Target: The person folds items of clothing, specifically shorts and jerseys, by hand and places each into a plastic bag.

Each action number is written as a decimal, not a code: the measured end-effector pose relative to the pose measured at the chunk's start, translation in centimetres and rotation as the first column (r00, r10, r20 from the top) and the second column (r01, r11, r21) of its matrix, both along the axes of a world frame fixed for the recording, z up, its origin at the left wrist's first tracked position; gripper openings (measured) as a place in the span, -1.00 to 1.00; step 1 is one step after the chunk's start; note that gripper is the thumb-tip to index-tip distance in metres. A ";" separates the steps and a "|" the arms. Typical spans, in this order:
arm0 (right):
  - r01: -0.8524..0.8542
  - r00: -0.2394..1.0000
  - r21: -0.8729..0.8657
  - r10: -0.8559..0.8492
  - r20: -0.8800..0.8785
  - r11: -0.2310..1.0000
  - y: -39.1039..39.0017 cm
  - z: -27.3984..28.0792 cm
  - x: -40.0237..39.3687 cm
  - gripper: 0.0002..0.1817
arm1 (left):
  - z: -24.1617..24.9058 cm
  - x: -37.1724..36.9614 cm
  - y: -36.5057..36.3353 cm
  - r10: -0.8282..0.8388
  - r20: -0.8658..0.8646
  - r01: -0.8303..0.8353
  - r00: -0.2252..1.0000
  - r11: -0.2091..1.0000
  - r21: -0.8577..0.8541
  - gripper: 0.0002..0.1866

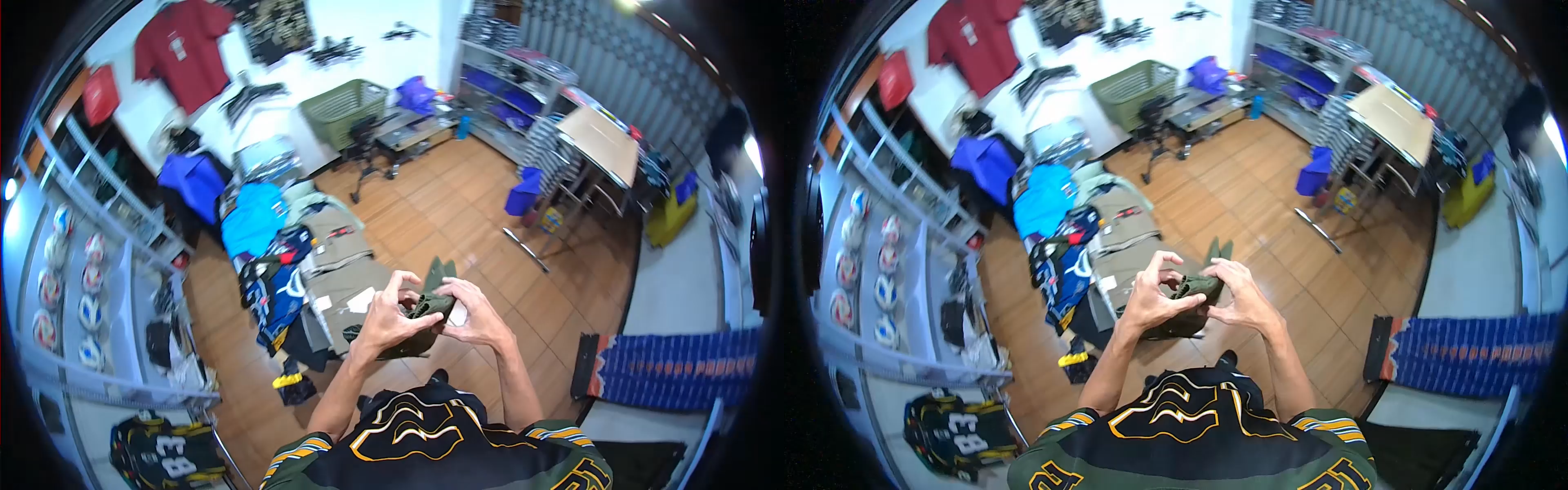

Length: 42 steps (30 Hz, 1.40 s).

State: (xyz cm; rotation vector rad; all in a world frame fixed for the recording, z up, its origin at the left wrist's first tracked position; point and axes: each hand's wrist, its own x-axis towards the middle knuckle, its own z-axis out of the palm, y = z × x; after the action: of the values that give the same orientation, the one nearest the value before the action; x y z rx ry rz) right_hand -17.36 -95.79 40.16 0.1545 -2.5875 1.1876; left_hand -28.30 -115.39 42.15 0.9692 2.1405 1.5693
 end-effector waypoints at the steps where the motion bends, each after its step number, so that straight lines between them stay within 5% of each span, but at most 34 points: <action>1: 0.040 0.995 -0.019 -0.038 0.089 0.999 2.0 -0.3 1.4 -0.45 | 0.0 0.4 2.2 -0.046 0.034 0.046 0.998 0.999 -0.009 -0.25; 3: 0.156 0.987 -0.019 -0.156 -0.032 0.988 5.1 -0.8 3.9 -0.61 | -1.1 1.2 6.4 -0.168 0.037 0.167 0.985 0.986 0.025 -0.23; 5: 0.271 0.951 -0.089 -0.252 0.179 0.958 7.8 -0.7 7.0 -0.62 | -3.0 1.5 10.6 -0.288 0.046 0.286 0.956 0.957 0.058 -0.21; 9: 0.556 0.831 -0.183 -0.549 0.092 0.811 10.5 1.3 12.1 -0.71 | -5.7 2.0 17.3 -0.642 -0.064 0.645 0.764 0.762 0.061 -0.23; 11: 0.647 0.760 -0.175 -0.647 0.069 0.742 12.4 1.5 14.2 -0.74 | -7.9 2.0 20.9 -0.729 -0.185 0.671 0.659 0.681 -0.294 -0.34; 15: 0.798 0.603 -0.082 -0.791 0.102 0.598 15.7 0.7 17.4 -0.70 | -6.7 3.9 27.1 -0.762 -0.210 0.707 0.612 0.647 -0.286 -0.52; 17: 0.858 0.508 -0.135 -0.857 0.090 0.495 17.2 0.7 17.9 -0.62 | -5.3 4.2 30.0 -0.802 -0.158 0.755 0.576 0.596 -0.271 -0.58; 18: 0.818 0.542 -0.187 -0.837 -0.069 0.545 18.1 0.2 17.6 -0.53 | -5.2 4.0 31.5 -0.799 -0.193 0.752 0.570 0.601 -0.270 -0.60; 24: 0.853 0.396 -0.365 -0.918 -0.008 0.371 23.6 -1.8 15.0 -0.50 | -2.3 0.2 40.7 -0.820 -0.309 0.789 0.482 0.560 -0.253 -0.64; 31: 0.718 0.506 -0.533 -0.861 -0.042 0.448 32.4 -1.1 8.0 -0.65 | -0.1 -6.8 50.2 -0.854 -0.385 0.814 0.350 0.481 -0.327 -0.65; 39: 0.744 0.637 -0.242 -0.770 -0.021 0.623 41.0 -1.8 1.7 -0.53 | 0.0 -12.3 58.2 -0.879 -0.401 0.802 0.256 0.425 -0.419 -0.62; 42: 0.800 0.584 -0.192 -0.811 0.038 0.568 43.9 -1.9 -0.4 -0.47 | -0.5 -14.5 61.4 -0.889 -0.366 0.788 0.276 0.427 -0.443 -0.62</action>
State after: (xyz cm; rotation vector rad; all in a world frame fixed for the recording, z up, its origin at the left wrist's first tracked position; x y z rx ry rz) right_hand -17.74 -51.94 38.29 -0.9443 -2.0159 0.9923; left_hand -42.80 -53.99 41.70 2.2258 1.3998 0.5225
